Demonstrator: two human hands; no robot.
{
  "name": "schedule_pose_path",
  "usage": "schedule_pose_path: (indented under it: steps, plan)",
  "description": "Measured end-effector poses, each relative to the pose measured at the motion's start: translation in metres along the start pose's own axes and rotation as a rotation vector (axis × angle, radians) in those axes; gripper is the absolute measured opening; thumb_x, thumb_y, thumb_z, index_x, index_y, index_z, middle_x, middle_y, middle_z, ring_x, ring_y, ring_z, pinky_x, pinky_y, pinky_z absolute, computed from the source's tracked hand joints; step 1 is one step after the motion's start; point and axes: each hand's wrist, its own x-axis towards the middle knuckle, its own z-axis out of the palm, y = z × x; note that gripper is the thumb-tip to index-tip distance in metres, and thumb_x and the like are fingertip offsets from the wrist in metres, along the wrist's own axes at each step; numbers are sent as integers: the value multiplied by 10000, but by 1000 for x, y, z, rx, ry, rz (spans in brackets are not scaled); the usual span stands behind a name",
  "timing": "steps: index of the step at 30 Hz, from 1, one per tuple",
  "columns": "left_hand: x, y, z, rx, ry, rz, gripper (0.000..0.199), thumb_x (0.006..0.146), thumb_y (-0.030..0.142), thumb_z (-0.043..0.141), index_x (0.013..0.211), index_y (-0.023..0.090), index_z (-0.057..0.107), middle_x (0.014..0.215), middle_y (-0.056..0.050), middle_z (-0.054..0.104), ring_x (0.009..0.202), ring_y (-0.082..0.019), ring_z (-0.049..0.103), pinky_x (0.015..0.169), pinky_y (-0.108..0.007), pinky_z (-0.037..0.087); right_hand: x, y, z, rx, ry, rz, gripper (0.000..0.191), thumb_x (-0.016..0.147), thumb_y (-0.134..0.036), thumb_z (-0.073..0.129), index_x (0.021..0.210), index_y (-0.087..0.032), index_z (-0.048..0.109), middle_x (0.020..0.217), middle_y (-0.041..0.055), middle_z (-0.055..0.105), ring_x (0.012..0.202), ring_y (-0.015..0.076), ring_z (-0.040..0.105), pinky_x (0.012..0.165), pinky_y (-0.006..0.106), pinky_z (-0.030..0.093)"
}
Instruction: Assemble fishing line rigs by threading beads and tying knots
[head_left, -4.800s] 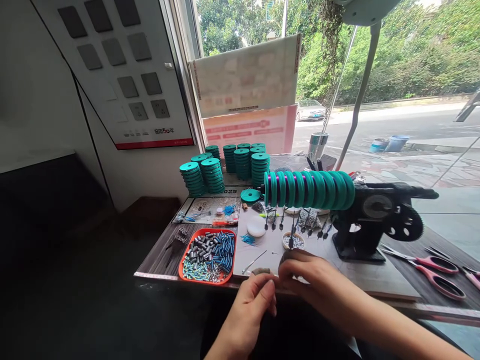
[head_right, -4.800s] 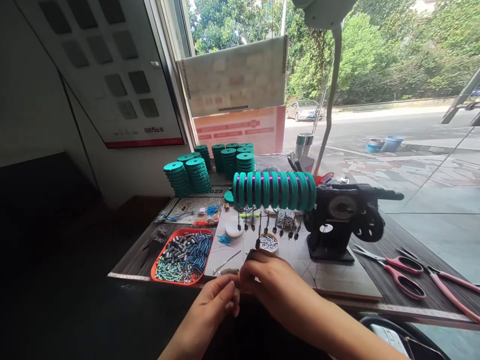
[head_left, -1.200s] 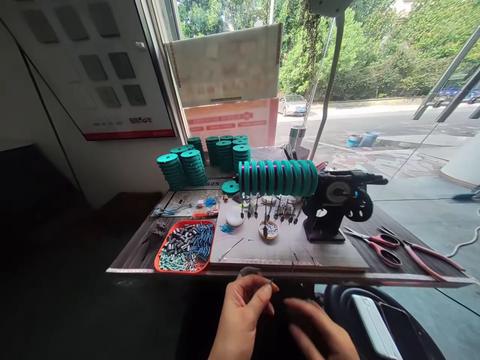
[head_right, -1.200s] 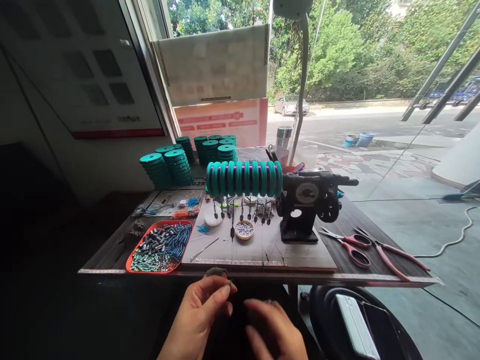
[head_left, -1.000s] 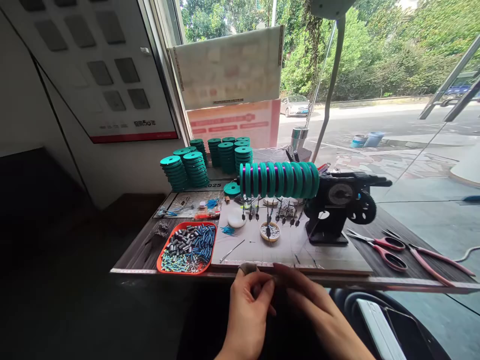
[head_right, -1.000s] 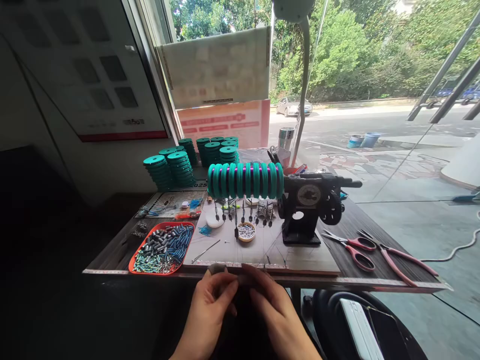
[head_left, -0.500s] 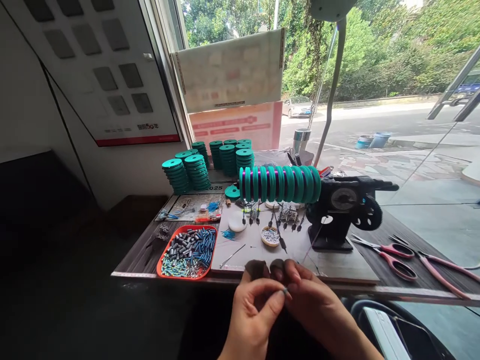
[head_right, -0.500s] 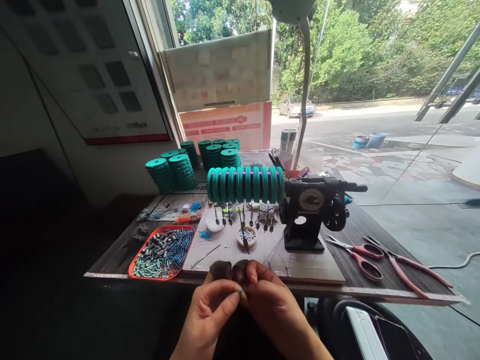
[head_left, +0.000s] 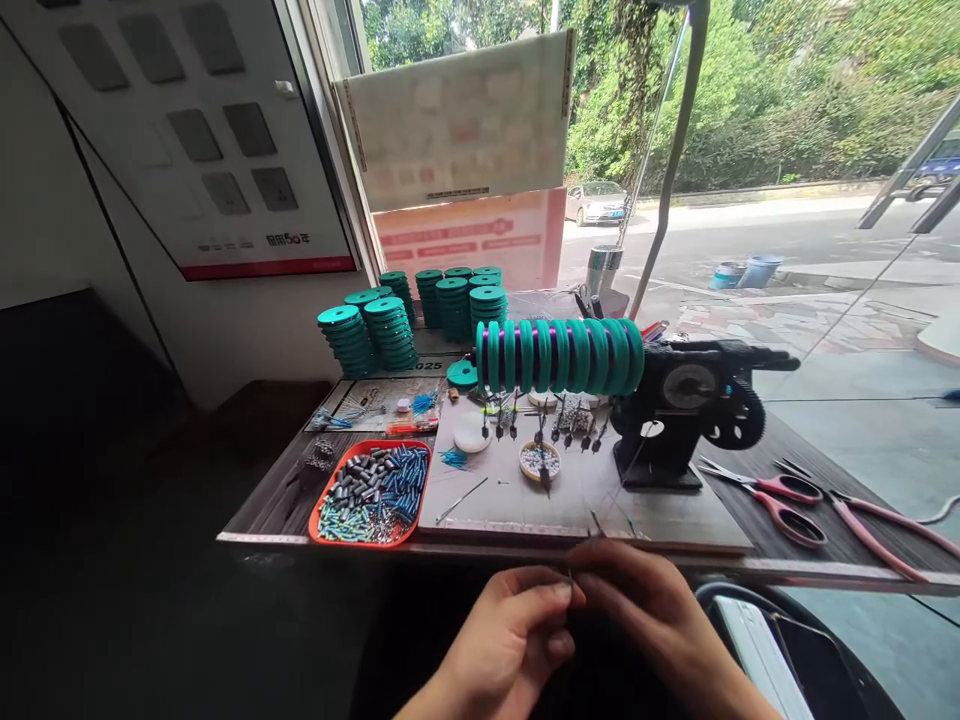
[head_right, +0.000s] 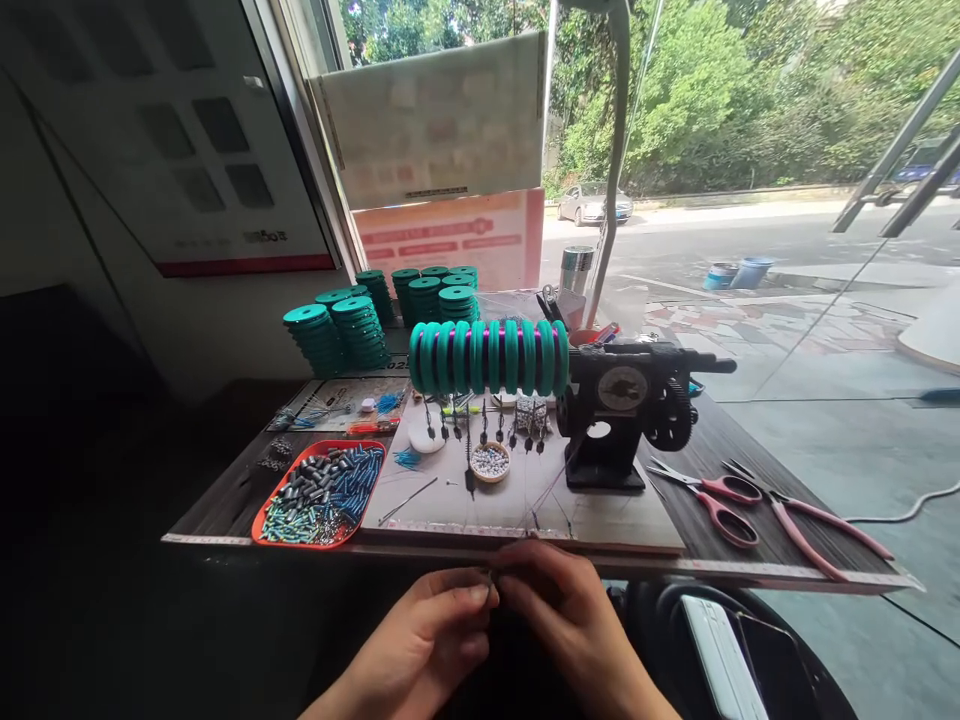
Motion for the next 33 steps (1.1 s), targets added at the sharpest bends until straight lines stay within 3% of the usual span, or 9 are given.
schedule_pose_path:
  steps: [6, 9, 12, 14, 17, 20, 26, 30, 33]
  plan:
    - [-1, 5, 0, 265, 24, 53, 67, 536, 181, 699, 576, 140, 663, 633, -18, 599, 590, -100, 450, 538, -206, 308, -23, 22, 1, -628, 131, -547, 177, 854, -180, 492, 836, -219, 663, 619, 30, 654, 533, 153, 601, 520, 237, 442]
    - [-4, 7, -1, 640, 85, 312, 44, 623, 202, 646, 599, 168, 661, 674, -20, 591, 664, -150, 483, 630, -256, 349, -25, 3, -5, -903, 124, -916, 270, 891, -127, 380, 918, -177, 643, 551, 25, 593, 494, 143, 528, 512, 263, 394]
    - [-9, 7, -1, 881, 103, 545, 102, 695, 245, 625, 641, 171, 669, 762, -38, 578, 719, -181, 481, 659, -278, 362, -8, -34, -10, -998, -21, -1126, 326, 896, -62, 316, 829, -148, 623, 590, 33, 590, 516, 143, 477, 528, 289, 354]
    - [-9, 9, -1, 841, 74, 583, 145, 710, 294, 636, 677, 159, 675, 798, -46, 574, 715, -176, 460, 651, -274, 366, 13, -57, -11, -1032, -237, -1153, 277, 885, -65, 367, 771, -161, 601, 653, 30, 602, 552, 147, 458, 524, 293, 327]
    - [-6, 14, -3, 639, -20, 464, 227, 688, 357, 676, 651, 134, 664, 688, -18, 553, 641, -132, 410, 601, -242, 337, 47, -74, -8, -1068, -539, -1114, 171, 888, -140, 449, 785, -179, 580, 638, 3, 575, 577, 149, 444, 519, 285, 309]
    - [0, 21, -6, 409, -82, 251, 218, 630, 333, 726, 628, 126, 658, 609, 12, 516, 589, -91, 368, 541, -206, 270, 68, -74, -4, -1027, -646, -1117, 149, 913, -169, 431, 878, -167, 576, 588, -16, 551, 544, 143, 431, 506, 275, 310]
    - [3, 24, -9, 195, -107, 95, 155, 519, 221, 747, 560, 140, 622, 552, 43, 475, 564, -71, 387, 537, -193, 286, 50, -67, -8, -1001, -389, -1295, 339, 961, -162, 251, 916, -113, 583, 502, -5, 506, 474, 141, 417, 457, 277, 302]
    - [2, 18, -8, 238, -118, 55, 97, 523, 168, 708, 575, 135, 632, 604, 7, 587, 585, -79, 459, 544, -192, 306, 12, -51, -26, -951, -76, -1113, 201, 916, -101, 361, 910, -164, 553, 478, -27, 501, 448, 121, 427, 482, 251, 368]
    - [3, 12, -4, 255, -135, -10, 90, 520, 167, 692, 573, 135, 626, 602, 1, 603, 572, -79, 468, 545, -192, 318, -9, -27, -35, -907, 66, -917, 150, 896, -83, 415, 904, -169, 538, 524, -18, 550, 452, 110, 469, 486, 232, 393]
